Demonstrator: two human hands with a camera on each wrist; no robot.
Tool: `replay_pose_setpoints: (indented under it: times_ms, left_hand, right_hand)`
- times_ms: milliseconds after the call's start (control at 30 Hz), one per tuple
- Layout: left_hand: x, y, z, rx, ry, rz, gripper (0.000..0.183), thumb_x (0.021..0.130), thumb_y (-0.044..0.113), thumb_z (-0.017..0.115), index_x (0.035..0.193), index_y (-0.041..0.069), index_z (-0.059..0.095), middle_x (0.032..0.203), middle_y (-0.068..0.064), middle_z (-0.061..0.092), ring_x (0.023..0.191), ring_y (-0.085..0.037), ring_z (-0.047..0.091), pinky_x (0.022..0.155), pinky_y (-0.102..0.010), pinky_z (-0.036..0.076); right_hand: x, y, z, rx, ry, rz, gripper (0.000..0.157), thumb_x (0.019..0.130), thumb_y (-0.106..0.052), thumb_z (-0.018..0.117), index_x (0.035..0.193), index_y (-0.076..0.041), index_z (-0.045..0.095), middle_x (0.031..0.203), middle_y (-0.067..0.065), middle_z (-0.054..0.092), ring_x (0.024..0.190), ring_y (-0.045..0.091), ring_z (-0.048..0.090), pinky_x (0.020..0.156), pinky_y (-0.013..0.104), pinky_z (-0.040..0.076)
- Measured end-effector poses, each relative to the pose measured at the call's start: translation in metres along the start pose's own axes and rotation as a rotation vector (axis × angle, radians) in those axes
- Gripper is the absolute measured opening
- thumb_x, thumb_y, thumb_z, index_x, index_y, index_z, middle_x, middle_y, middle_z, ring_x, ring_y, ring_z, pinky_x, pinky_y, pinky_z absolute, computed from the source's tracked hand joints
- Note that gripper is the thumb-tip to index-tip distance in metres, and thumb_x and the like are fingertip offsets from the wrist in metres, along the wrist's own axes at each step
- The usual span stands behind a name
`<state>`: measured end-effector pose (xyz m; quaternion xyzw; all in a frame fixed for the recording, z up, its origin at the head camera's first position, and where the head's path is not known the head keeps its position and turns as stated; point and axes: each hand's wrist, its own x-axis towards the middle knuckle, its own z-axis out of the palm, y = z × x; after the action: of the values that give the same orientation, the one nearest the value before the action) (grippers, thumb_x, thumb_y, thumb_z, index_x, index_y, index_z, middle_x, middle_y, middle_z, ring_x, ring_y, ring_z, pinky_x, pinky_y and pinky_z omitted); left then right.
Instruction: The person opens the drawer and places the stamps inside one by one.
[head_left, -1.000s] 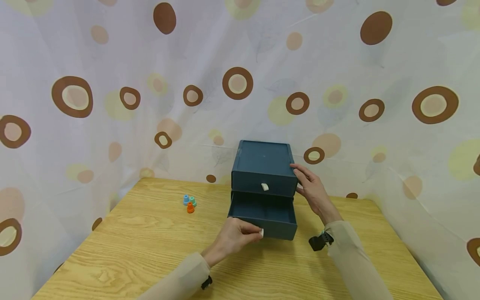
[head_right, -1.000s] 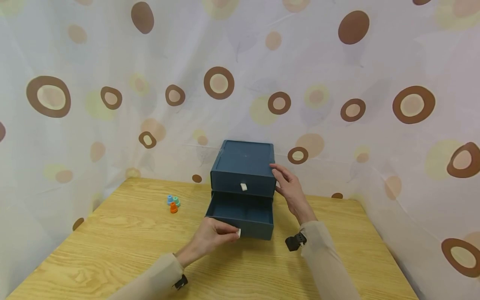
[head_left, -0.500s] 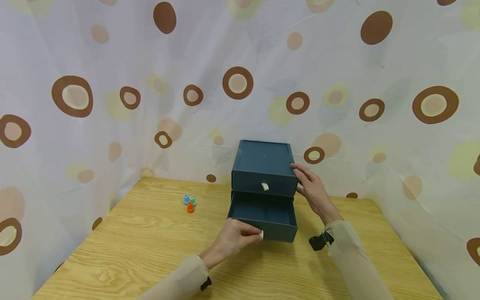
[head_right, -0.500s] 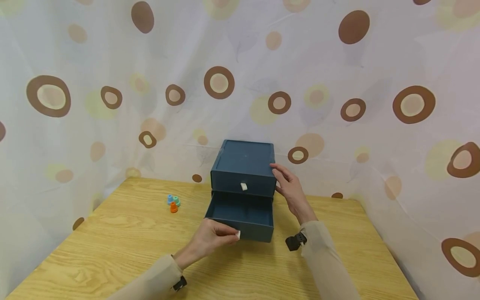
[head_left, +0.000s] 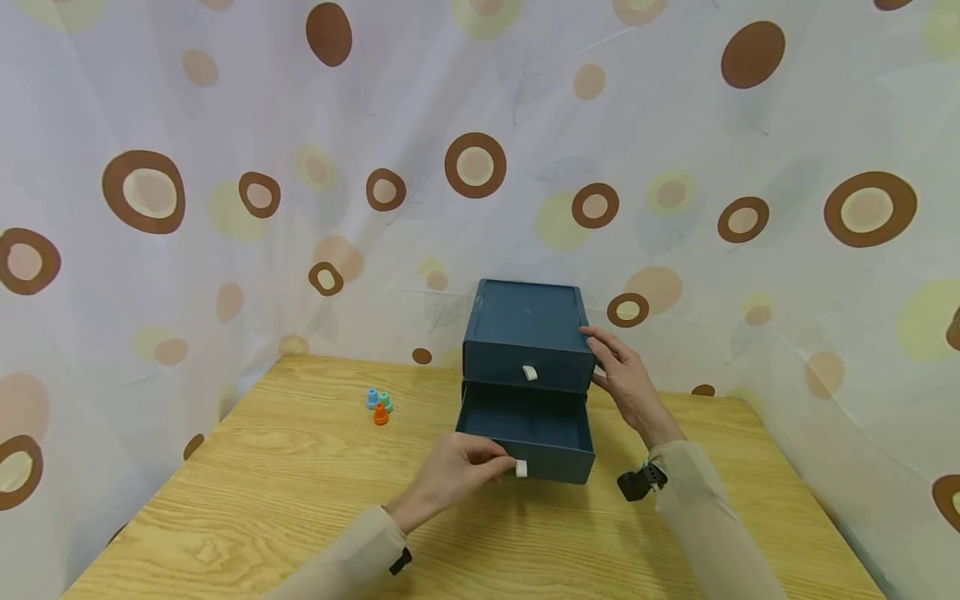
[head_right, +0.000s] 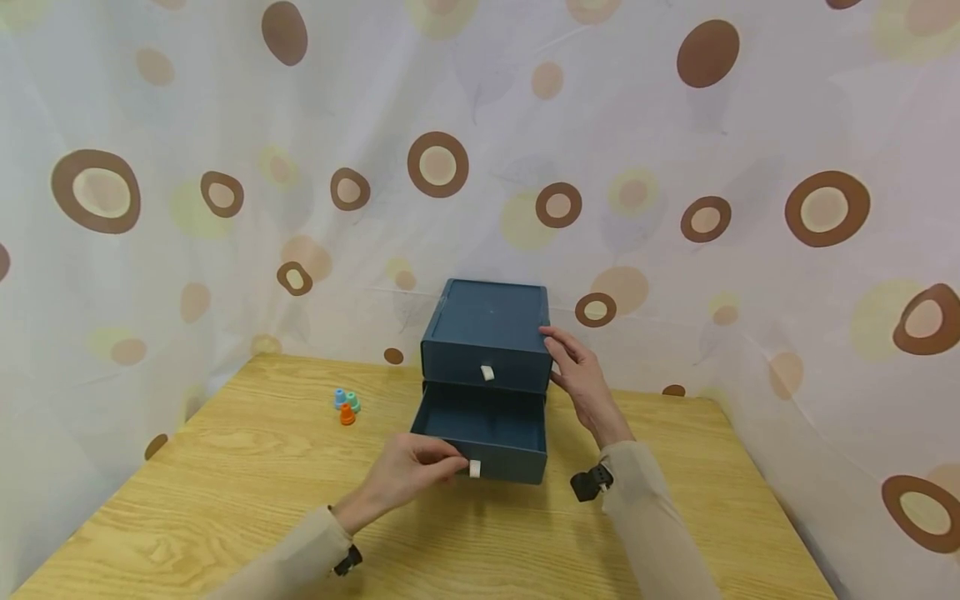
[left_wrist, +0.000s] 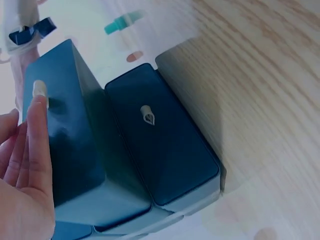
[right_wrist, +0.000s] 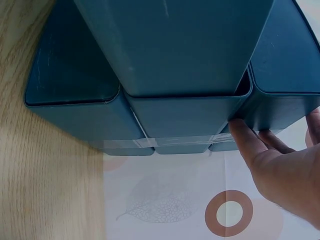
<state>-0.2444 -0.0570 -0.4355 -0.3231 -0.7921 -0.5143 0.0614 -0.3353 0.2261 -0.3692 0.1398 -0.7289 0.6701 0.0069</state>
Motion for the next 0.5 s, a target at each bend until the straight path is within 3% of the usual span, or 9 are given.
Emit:
replay_pose_setpoints:
  times_ms: [100, 333, 500]
  left_hand:
    - [-0.003, -0.001, -0.005, 0.02, 0.023, 0.026, 0.016, 0.092, 0.021, 0.07, 0.087, 0.008, 0.078, 0.068, -0.001, 0.07, 0.056, -0.01, 0.061, 0.053, -0.022, 0.053]
    - [-0.008, -0.005, -0.017, -0.031, 0.085, 0.073, 0.016, 0.093, 0.022, 0.069, 0.086, 0.009, 0.076, 0.064, 0.001, 0.066, 0.049, -0.021, 0.06, 0.047, -0.028, 0.052]
    - [-0.01, -0.009, -0.025, -0.024, 0.108, 0.101, 0.016, 0.093, 0.024, 0.068, 0.087, 0.011, 0.077, 0.066, -0.005, 0.069, 0.044, -0.012, 0.056, 0.043, -0.028, 0.05]
  right_hand:
    - [0.0, 0.001, 0.001, 0.003, 0.0, 0.001, 0.057, 0.103, -0.043, 0.044, 0.151, -0.013, 0.038, 0.165, 0.007, 0.012, 0.152, 0.034, 0.011, 0.117, 0.059, 0.022]
    - [-0.002, 0.0, 0.001, 0.001, -0.007, -0.009, 0.056, 0.104, -0.043, 0.044, 0.151, -0.013, 0.038, 0.166, 0.007, 0.011, 0.152, 0.034, 0.01, 0.117, 0.059, 0.022]
    - [-0.002, 0.0, 0.0, 0.007, -0.006, -0.01, 0.056, 0.104, -0.042, 0.044, 0.151, -0.013, 0.038, 0.166, 0.007, 0.011, 0.152, 0.035, 0.01, 0.117, 0.059, 0.021]
